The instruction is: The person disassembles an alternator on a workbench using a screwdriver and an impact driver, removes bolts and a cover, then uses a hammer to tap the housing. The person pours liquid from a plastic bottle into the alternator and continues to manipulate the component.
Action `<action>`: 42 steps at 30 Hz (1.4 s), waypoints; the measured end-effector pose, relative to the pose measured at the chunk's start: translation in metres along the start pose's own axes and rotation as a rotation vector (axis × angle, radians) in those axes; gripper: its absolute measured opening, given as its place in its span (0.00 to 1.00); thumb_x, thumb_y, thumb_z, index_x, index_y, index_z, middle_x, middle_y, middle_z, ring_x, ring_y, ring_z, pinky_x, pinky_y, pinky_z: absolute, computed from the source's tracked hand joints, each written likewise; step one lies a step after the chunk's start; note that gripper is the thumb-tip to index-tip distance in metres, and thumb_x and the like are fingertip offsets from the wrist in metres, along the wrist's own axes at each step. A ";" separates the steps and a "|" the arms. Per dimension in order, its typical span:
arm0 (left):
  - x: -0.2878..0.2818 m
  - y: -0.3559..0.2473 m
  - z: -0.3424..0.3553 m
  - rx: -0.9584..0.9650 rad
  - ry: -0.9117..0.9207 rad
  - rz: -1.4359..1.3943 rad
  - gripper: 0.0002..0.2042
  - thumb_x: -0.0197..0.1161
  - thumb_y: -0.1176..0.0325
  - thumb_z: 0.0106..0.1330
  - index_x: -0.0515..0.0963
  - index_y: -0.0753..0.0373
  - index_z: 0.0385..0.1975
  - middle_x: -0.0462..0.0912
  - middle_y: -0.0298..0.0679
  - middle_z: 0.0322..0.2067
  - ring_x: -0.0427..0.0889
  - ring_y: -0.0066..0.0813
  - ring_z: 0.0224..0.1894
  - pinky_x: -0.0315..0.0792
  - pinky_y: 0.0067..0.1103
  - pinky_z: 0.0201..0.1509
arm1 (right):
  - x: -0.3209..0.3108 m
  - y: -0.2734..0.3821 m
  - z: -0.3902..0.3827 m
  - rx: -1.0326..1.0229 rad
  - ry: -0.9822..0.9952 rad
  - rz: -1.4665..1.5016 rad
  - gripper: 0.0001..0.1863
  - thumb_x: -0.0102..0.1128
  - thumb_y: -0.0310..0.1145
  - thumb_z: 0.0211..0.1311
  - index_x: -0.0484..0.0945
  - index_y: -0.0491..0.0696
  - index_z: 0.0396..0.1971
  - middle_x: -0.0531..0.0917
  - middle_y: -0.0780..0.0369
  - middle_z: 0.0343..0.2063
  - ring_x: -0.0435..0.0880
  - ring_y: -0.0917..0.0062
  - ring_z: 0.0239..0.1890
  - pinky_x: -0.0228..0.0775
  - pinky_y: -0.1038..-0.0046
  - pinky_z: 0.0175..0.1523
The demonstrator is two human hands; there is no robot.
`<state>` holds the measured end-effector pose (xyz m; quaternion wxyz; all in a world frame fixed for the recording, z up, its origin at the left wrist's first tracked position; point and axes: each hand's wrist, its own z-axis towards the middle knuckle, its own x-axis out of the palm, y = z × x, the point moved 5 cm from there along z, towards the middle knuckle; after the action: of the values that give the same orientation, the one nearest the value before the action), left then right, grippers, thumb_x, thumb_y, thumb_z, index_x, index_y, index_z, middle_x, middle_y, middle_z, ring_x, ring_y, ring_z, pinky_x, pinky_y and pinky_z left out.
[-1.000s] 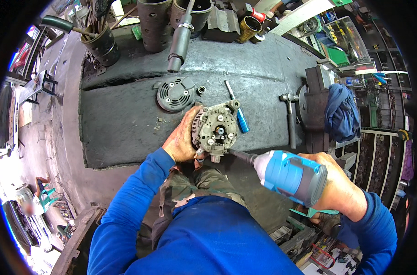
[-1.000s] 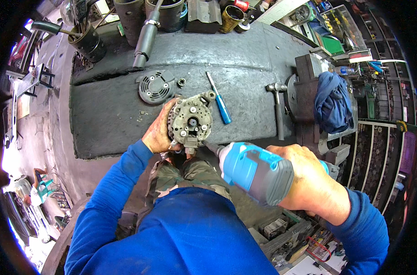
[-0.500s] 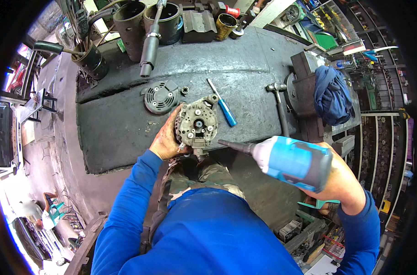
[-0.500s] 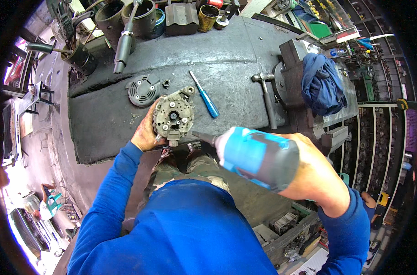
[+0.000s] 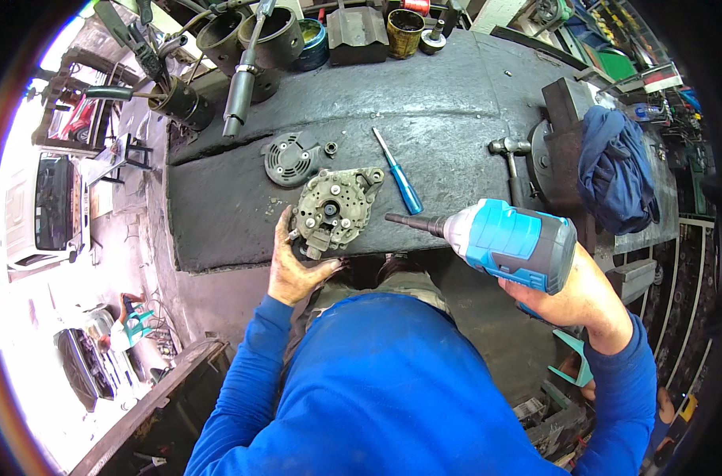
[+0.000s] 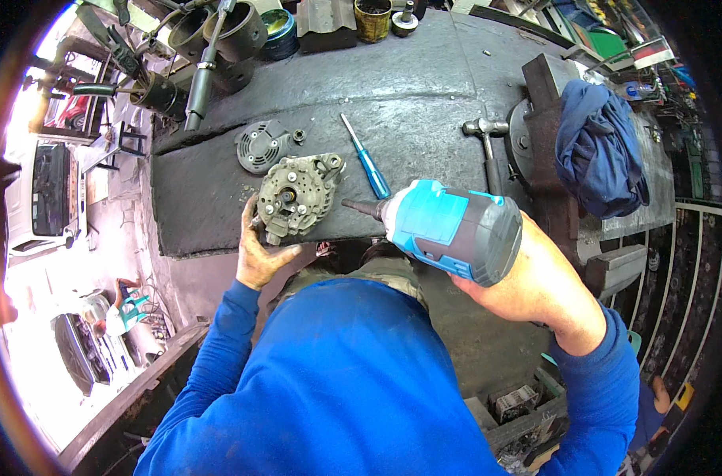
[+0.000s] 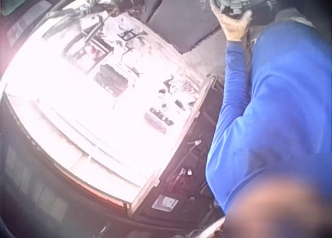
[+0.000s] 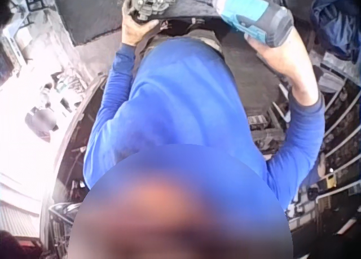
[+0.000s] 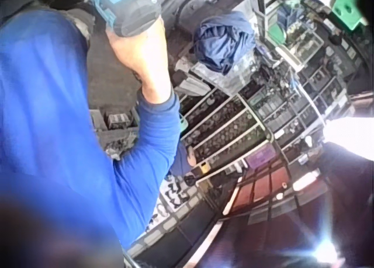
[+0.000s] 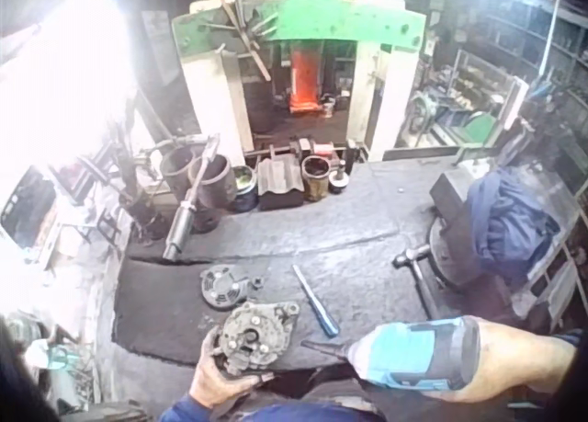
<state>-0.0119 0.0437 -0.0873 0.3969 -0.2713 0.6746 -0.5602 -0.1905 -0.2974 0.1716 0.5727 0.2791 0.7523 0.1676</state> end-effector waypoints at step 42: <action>-0.002 -0.018 0.053 0.398 0.055 0.329 0.64 0.95 0.54 0.27 0.68 0.67 0.72 0.78 0.51 0.61 0.83 0.52 0.62 0.80 0.39 0.67 | -0.020 0.090 0.096 0.100 0.347 -0.325 0.27 0.80 0.37 0.47 0.86 0.42 0.49 0.90 0.50 0.42 0.89 0.50 0.47 0.82 0.54 0.55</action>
<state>0.0320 0.0130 -0.0727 0.5097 -0.0591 0.5967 -0.6170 -0.0749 -0.2452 0.2103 0.4398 0.1495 0.8818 0.0810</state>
